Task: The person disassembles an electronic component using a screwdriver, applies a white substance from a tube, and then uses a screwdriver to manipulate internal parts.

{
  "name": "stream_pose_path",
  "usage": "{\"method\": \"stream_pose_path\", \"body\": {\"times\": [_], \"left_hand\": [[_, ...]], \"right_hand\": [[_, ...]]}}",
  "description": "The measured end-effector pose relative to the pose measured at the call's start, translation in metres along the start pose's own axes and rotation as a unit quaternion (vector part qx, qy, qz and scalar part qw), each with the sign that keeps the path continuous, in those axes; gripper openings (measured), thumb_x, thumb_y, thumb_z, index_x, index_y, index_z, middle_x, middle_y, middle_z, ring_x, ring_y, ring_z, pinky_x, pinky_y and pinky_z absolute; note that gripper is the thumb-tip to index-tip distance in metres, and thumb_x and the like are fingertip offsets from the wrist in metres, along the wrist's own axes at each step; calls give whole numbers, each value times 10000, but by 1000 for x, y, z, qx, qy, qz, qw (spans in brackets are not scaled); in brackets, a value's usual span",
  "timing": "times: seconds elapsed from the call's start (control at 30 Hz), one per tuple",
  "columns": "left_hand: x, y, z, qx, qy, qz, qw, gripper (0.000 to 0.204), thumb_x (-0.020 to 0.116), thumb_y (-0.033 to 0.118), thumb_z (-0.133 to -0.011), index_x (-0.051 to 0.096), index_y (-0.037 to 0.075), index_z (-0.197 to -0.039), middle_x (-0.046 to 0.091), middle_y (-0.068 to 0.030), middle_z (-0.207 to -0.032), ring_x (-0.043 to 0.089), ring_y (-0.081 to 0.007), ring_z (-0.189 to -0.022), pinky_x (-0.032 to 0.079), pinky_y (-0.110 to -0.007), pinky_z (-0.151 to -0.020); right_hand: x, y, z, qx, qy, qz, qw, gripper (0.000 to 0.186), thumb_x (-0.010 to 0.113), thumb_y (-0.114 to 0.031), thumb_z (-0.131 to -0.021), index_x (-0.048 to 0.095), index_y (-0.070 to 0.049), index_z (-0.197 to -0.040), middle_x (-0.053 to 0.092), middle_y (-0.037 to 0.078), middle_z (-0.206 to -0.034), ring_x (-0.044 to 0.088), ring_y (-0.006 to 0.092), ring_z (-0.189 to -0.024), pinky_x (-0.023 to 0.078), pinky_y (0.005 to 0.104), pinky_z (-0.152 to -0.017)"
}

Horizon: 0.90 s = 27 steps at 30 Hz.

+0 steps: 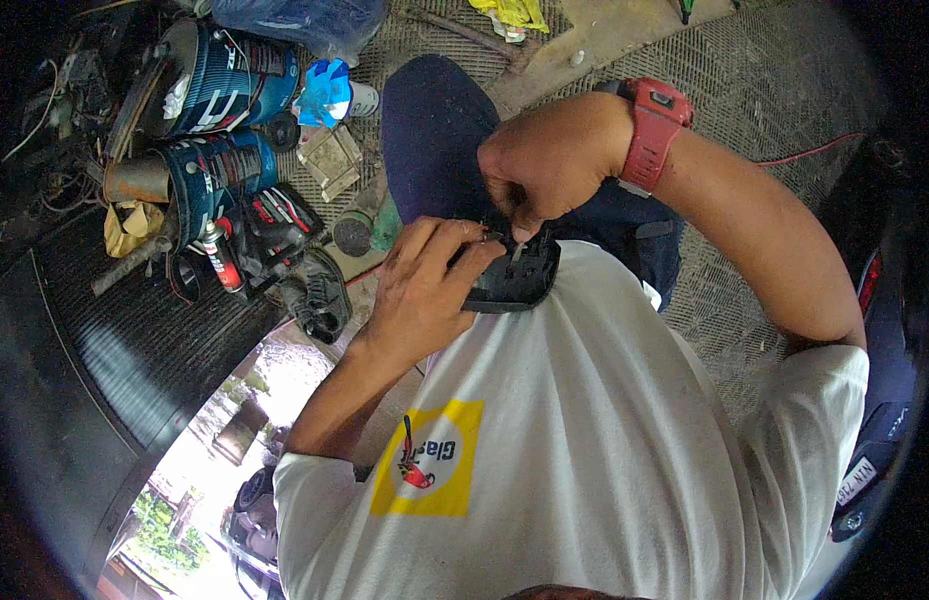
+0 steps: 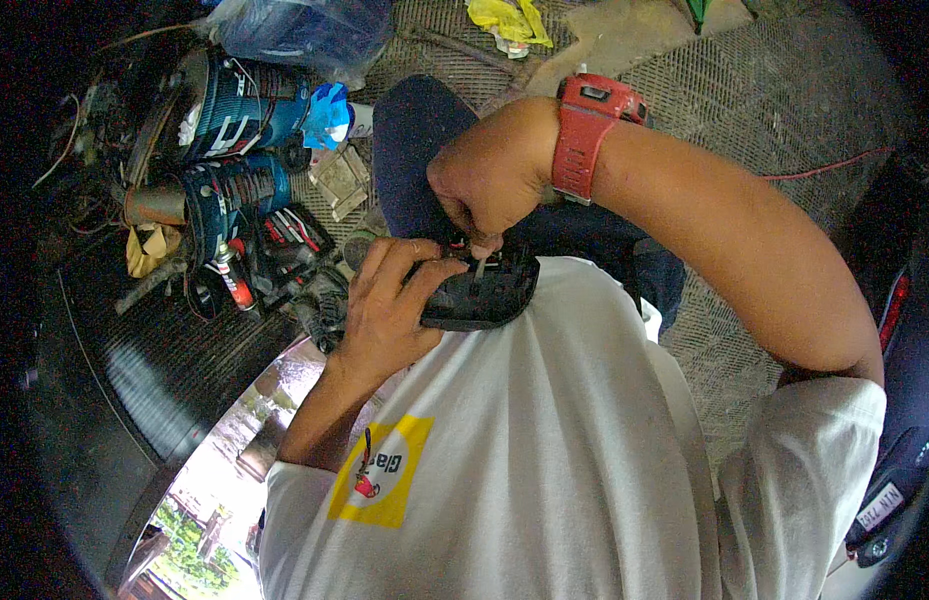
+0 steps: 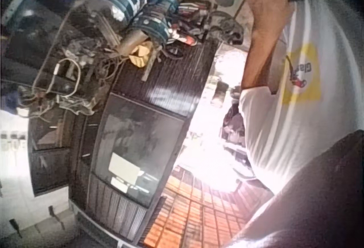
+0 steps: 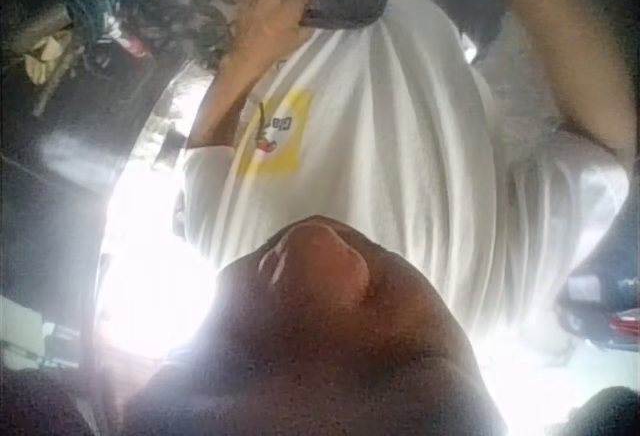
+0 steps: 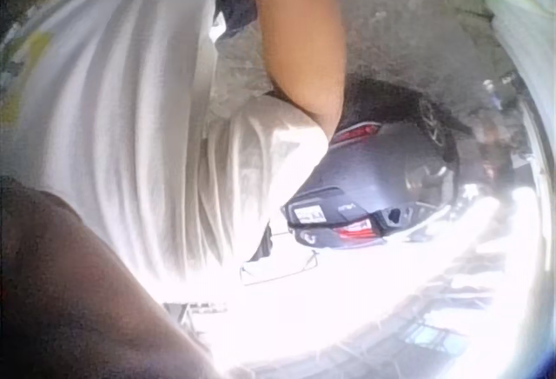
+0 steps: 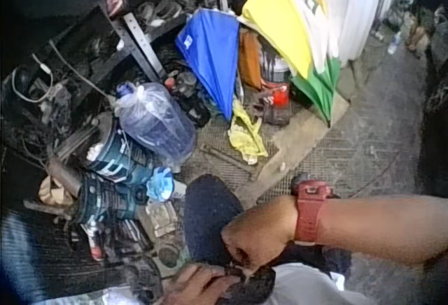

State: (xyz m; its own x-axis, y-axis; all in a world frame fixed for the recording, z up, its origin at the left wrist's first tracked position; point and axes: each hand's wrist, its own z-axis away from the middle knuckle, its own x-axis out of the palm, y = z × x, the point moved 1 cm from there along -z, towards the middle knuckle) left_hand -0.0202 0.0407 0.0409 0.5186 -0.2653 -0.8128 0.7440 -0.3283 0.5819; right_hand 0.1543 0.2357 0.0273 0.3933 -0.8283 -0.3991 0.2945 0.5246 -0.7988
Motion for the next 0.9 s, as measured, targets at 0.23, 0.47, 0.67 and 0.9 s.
{"method": "stream_pose_path", "body": {"times": [0.23, 0.47, 0.67, 0.9], "left_hand": [[5, -5, -5, -25, 20, 12, 999, 604, 809, 7, -649, 774, 113, -1243, 666, -126, -1261, 651, -398, -1178, 566, -519, -1034], [1, -2, -21, -108, 40, 1, 993, 616, 809, -21, -630, 739, 95, -1231, 648, -151, -1235, 634, -418, -1210, 540, -509, -1076], [-10, 2, -39, -99, 4, 41, 994, 677, 944, 79, -719, 624, 51, -1315, 596, -190, -1290, 587, -428, -1222, 496, -533, -1070], [-9, -5, -40, -77, -5, 86, 993, 720, 1019, 216, -738, 613, 41, -1306, 586, -203, -1270, 583, -421, -1231, 478, -535, -1082]], "right_hand": [[31, -6, 26, 55, 189, 8, 980, 199, 853, -253, -904, 846, -55, -922, 801, 172, -841, 792, 381, -849, 609, 500, -794], [98, -88, 37, 292, 428, 82, 851, 197, 748, -129, -936, 727, -89, -1128, 725, 146, -838, 765, 342, -783, 594, 457, -688], [134, -104, 35, 251, 500, 41, 828, 293, 715, -46, -904, 644, -49, -1188, 643, 133, -967, 737, 316, -852, 595, 447, -687], [147, -91, 40, 181, 547, -148, 804, 342, 655, 115, -929, 645, 8, -1254, 692, 213, -1062, 753, 394, -914, 619, 453, -785]]}}
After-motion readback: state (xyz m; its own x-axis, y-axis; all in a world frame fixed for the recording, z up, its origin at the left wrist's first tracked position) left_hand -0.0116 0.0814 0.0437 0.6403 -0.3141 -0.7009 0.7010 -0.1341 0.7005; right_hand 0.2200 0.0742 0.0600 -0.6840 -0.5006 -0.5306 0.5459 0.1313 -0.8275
